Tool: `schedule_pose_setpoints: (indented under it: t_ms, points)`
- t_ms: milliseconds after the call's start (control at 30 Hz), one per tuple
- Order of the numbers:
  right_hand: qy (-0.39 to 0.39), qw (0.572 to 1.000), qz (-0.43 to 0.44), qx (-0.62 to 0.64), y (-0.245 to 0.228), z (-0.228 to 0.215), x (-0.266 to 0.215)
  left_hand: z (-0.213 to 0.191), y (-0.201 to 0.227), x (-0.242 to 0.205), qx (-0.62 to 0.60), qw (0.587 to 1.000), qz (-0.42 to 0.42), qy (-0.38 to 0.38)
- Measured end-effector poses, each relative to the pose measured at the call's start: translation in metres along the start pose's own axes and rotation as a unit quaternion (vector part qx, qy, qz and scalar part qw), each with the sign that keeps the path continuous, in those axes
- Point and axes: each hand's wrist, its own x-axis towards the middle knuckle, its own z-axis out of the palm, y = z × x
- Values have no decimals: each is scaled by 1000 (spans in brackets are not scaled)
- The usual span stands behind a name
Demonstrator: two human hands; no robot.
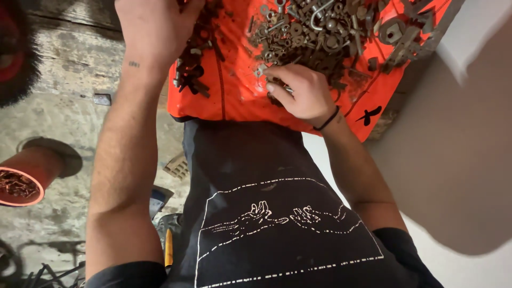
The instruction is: The person sorts a pile of rusty metal hardware, including bolts, nuts, and washers, on an orange cloth. They pick up individual pieces, separate them by type, and place them into small piles. The camera moves erratically at times, briefly showing the surrounding workshop floor and a bench grinder.
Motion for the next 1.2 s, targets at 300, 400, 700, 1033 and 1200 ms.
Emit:
schedule_pose_setpoints:
  t_ms: [300,400,700,1033,1200]
  points:
    - [50,999,8,-12,10,-27,34,-34,33,-40,-180,982,-52,3]
    - [97,993,-9,-67,23,-32,59,-42,42,-70,-182,978,-90,-44]
    - [114,956,0,-271,64,-19,117,-43,49,-95,-201,966,-156,-53]
    - [108,955,55,-271,60,-12,128,-33,63,-78,-198,969,-87,-122]
    - [130,951,67,-273,60,-15,113,-34,72,-71,-220,962,-84,-136]
